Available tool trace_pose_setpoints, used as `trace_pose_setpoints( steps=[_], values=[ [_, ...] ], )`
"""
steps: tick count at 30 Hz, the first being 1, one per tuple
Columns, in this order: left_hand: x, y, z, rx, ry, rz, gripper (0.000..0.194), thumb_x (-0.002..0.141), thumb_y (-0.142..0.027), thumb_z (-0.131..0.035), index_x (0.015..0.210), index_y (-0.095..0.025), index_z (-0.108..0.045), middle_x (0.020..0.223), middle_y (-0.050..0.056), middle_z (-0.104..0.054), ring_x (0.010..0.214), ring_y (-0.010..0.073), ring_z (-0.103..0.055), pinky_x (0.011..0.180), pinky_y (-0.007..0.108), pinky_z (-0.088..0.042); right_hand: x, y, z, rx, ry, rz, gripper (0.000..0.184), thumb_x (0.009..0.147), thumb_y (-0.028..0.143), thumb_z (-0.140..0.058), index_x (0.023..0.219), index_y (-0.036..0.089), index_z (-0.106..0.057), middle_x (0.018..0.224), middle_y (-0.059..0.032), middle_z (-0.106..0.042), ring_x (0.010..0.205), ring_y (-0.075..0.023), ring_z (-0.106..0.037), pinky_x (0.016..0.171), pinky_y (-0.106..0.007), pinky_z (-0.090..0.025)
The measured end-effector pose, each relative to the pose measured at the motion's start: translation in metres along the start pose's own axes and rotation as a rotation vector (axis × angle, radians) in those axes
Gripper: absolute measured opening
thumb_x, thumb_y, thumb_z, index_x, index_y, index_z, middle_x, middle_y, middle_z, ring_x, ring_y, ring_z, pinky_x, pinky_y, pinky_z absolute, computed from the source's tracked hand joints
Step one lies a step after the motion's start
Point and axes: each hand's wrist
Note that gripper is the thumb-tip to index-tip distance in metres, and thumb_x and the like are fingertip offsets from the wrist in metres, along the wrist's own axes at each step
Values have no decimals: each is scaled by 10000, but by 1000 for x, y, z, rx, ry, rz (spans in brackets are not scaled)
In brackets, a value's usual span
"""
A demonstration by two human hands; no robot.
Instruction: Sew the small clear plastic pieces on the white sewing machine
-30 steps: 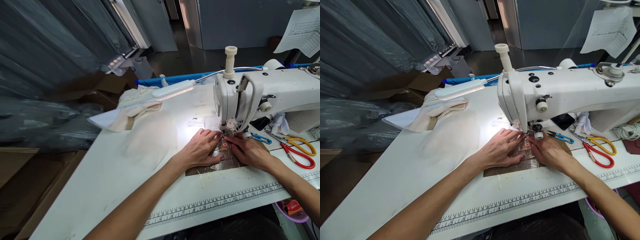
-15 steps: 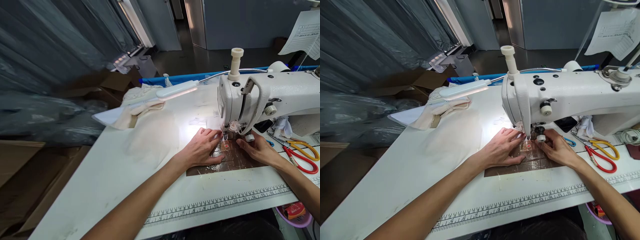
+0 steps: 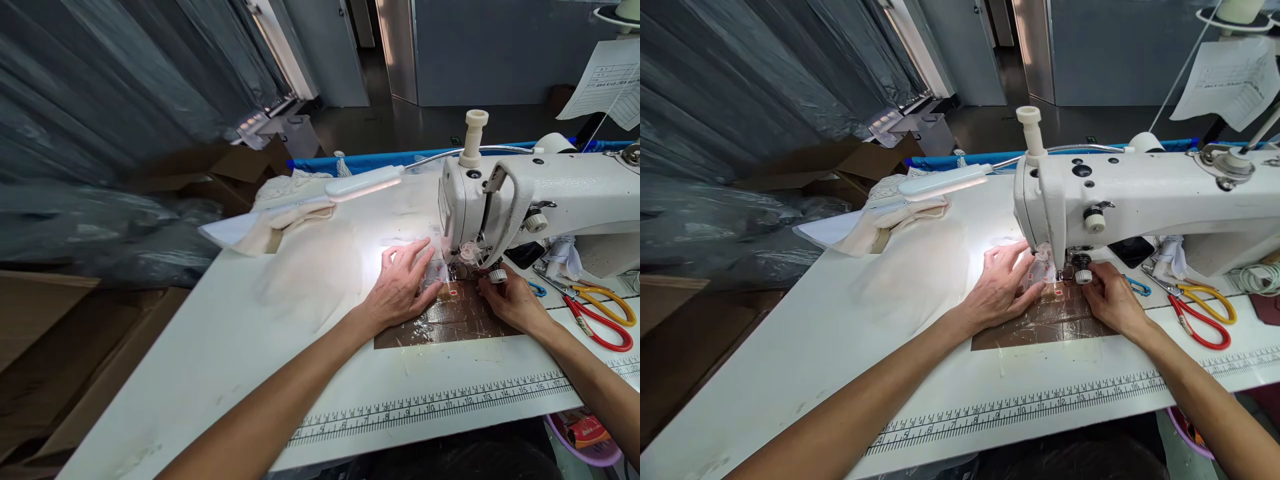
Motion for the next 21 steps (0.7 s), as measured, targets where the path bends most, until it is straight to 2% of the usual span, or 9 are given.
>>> trace_pose_setpoints(
  steps=[3, 7, 10, 13, 15, 17, 19, 21],
  values=[
    [1, 2, -3, 44, 48, 97, 392, 1012, -383, -320, 1287, -139, -454, 1424, 214, -451, 1254, 332, -480, 956, 517, -377, -2, 1, -1, -80, 10, 41, 181, 853, 322, -467, 884, 197, -594, 847, -63, -644, 701, -198, -614, 647, -324, -499],
    [4, 0, -2, 135, 158, 147, 364, 1029, -373, -287, 1216, -169, -523, 1335, 166, -539, 1135, 286, -545, 878, 431, -419, -6, -5, -6, -118, -13, 110, 200, 880, 308, -449, 945, 199, -605, 964, -91, -650, 759, -202, -618, 688, -347, -506],
    [3, -10, 4, 291, 203, 211, 445, 1018, -464, -314, 1168, -122, -556, 1194, 186, -594, 959, 285, -583, 745, 385, -424, -8, -8, -8, -125, -18, 143, 243, 900, 345, -428, 974, 191, -601, 970, -104, -640, 754, -207, -615, 673, -359, -509],
    [-2, -21, 10, 361, 255, 265, 550, 1003, -556, -304, 1064, -95, -597, 961, 165, -615, 762, 263, -566, 627, 360, -381, -9, -8, -9, -127, -16, 161, 249, 907, 360, -411, 929, 192, -594, 975, -119, -637, 750, -210, -616, 679, -364, -517],
    [-4, -23, 15, 364, 252, 251, 592, 988, -610, -305, 1005, -103, -611, 931, 155, -614, 738, 255, -562, 625, 361, -380, -9, -8, -9, -128, -19, 161, 233, 909, 352, -410, 904, 202, -587, 996, -125, -646, 767, -214, -621, 695, -366, -524],
    [-3, -22, 21, 372, 191, 197, 569, 992, -596, -320, 1015, -108, -612, 1047, 175, -623, 826, 270, -583, 682, 379, -409, -9, -8, -10, -124, -23, 156, 227, 909, 345, -416, 910, 202, -593, 1014, -127, -653, 782, -217, -630, 703, -367, -533],
    [0, -18, 26, 374, 114, 126, 451, 1025, -465, -321, 1062, -117, -605, 1179, 181, -608, 943, 280, -586, 766, 402, -426, -10, -7, -11, -128, -22, 152, 245, 911, 341, -418, 935, 191, -610, 1021, -127, -657, 785, -219, -638, 700, -365, -541],
    [6, -13, 28, 348, 103, 49, 351, 1033, -308, -305, 1072, -129, -605, 1182, 166, -616, 972, 267, -586, 816, 414, -426, -10, -7, -11, -149, -25, 150, 267, 914, 334, -422, 982, 180, -629, 1016, -123, -657, 773, -218, -643, 687, -364, -545]
  ],
)
Point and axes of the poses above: each hand's wrist, its own x-axis towards the middle knuckle, its own z-axis out of the back of the hand, y = z × x
